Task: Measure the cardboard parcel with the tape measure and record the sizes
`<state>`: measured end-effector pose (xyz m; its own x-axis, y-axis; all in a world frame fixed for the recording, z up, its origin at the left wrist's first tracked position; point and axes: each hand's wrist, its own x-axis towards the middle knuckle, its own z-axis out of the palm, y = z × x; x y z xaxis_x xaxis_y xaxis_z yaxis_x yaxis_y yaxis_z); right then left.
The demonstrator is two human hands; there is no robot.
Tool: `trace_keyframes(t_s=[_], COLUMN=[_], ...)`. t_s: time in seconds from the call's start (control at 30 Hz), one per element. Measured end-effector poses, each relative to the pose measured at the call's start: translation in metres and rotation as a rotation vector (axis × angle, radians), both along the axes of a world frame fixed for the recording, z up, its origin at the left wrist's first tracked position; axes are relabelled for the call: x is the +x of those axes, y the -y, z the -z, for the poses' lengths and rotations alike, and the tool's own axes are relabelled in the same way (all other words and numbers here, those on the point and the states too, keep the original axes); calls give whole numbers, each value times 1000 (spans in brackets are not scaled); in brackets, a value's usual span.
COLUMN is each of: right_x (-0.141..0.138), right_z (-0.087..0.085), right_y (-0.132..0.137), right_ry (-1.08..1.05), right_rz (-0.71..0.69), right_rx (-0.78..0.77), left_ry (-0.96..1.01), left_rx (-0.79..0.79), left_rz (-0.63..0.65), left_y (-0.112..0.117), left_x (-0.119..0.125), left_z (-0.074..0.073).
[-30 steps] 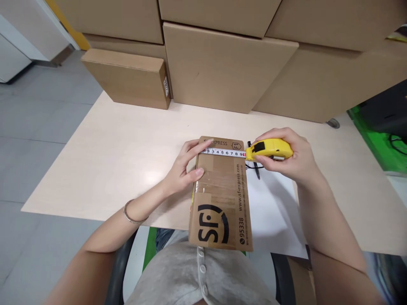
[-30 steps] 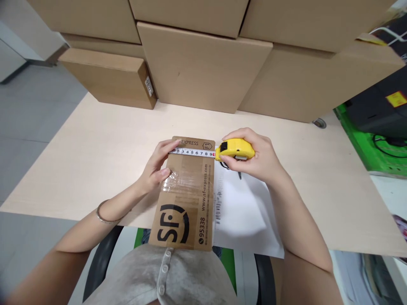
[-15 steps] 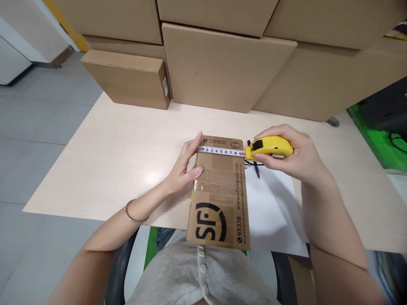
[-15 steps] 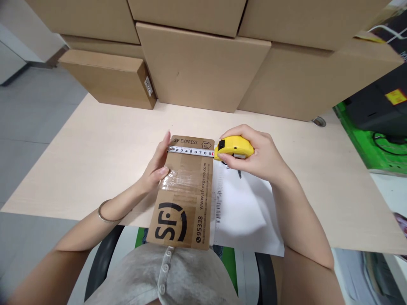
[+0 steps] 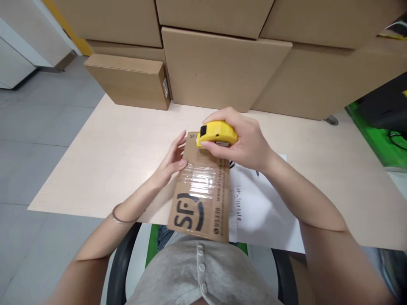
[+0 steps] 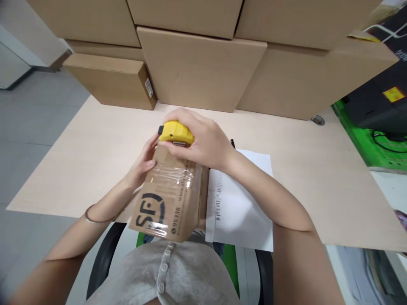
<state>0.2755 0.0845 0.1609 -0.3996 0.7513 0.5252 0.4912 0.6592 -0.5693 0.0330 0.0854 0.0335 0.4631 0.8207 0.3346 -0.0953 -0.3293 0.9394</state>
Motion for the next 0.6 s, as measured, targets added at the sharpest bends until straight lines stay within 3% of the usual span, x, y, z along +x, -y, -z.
trace_keyframes(t_s=[0.1, 0.2, 0.37, 0.57, 0.6], right_x=[10, 26, 46, 42, 39], right_z=[-2, -2, -6, -44, -51], right_y=[4, 10, 17, 36, 40], right_ry=[-190, -383, -567, -578, -568], right_rz=[110, 151, -17, -77, -112], right_rx=[-18, -203, -515, -536, -520], left_ry=[-73, -228, -391, -216, -206], left_rx=[-105, -288, -340, -370, -325], left_rz=[-102, -152, 129, 436, 425], left_y=[-2, -1, -10, -35, -36], left_x=[-34, -63, -79, -64, -56], left_z=[-14, -37, -67, -85, -87])
